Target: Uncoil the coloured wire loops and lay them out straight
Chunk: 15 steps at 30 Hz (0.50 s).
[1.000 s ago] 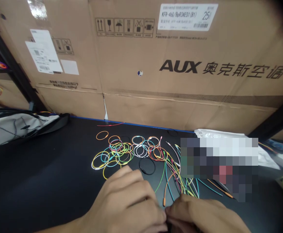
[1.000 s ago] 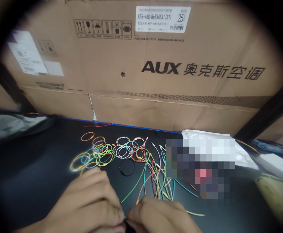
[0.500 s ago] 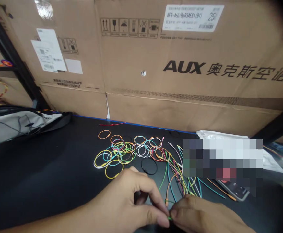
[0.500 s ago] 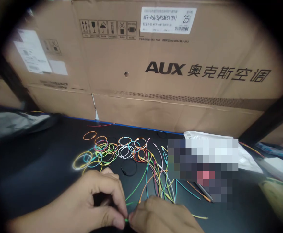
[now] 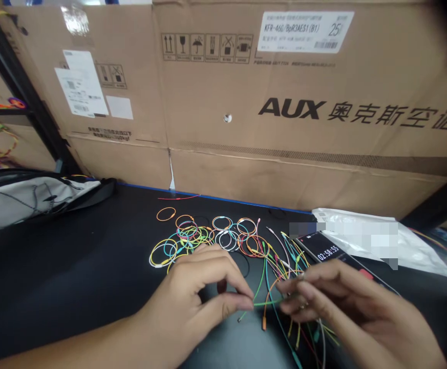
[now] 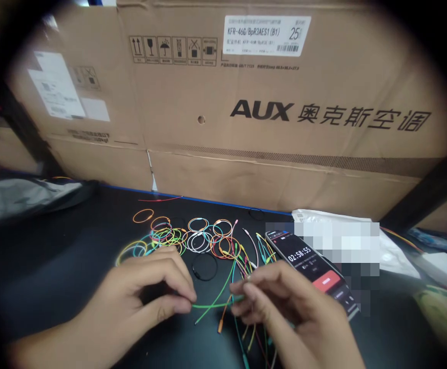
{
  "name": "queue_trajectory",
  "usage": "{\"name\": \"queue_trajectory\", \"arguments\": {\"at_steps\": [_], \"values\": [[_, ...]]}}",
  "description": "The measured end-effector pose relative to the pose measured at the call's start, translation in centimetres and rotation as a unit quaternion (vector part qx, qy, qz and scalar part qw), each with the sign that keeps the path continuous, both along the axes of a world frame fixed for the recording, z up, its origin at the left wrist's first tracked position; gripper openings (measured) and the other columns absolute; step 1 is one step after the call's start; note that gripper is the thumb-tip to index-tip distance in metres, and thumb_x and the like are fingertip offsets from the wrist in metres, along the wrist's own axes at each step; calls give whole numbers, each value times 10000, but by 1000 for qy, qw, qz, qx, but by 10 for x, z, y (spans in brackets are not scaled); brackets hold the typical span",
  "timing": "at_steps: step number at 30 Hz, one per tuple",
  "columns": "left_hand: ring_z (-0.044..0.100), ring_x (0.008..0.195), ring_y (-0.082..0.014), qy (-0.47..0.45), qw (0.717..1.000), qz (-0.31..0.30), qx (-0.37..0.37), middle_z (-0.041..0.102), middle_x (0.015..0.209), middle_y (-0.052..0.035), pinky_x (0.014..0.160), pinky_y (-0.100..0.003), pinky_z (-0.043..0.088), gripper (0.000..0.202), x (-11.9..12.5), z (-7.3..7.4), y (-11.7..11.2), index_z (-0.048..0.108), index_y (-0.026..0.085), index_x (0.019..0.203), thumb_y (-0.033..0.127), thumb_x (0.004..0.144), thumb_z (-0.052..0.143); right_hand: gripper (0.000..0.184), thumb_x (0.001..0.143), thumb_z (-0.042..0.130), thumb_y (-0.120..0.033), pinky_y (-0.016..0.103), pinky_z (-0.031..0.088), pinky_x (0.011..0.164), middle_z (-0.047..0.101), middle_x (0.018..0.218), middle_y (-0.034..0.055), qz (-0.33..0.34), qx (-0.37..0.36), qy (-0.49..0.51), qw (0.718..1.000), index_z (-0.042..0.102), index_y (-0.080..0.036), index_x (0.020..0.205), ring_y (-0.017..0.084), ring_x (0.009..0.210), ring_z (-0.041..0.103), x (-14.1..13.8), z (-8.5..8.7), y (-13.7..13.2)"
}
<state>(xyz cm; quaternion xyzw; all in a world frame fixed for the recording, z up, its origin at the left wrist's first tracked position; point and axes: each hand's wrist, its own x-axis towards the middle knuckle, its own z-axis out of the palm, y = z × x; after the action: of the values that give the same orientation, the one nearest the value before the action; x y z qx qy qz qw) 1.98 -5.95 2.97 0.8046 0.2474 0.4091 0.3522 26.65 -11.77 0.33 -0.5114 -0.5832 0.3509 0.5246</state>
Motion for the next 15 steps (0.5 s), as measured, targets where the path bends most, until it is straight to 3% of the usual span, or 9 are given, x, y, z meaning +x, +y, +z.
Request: {"name": "queue_trajectory", "arguments": {"at_steps": [3,9,12,15], "values": [[686,737,-144,-19,999,29,40,767,795,15,761,-287,517,130,-2,4,4,739,208,822,132,907,802,262,881,859,-471,286,719,666,875,910,77,-13,-65,110,992,738,-243,924,239,746,851,12,9,10],[675,745,-132,-34,988,81,124,778,846,31,752,-281,517,197,-5,4,3,743,220,929,56,859,825,349,684,1014,-406,199,695,621,881,898,81,-60,-110,266,956,785,-210,859,197,673,843,12,22,20],[661,741,-139,-26,982,93,162,776,860,31,770,-298,504,234,-4,2,1,731,228,1002,75,859,835,316,658,1031,-338,190,695,614,884,895,59,-44,-118,307,943,796,-219,831,196,674,847,7,24,20],[670,766,-150,-13,977,81,196,791,887,23,792,-315,484,233,-4,1,-1,714,225,1015,76,874,825,264,719,1005,-333,196,694,665,886,910,63,-11,-133,338,932,794,-221,833,191,721,855,5,21,15]]}}
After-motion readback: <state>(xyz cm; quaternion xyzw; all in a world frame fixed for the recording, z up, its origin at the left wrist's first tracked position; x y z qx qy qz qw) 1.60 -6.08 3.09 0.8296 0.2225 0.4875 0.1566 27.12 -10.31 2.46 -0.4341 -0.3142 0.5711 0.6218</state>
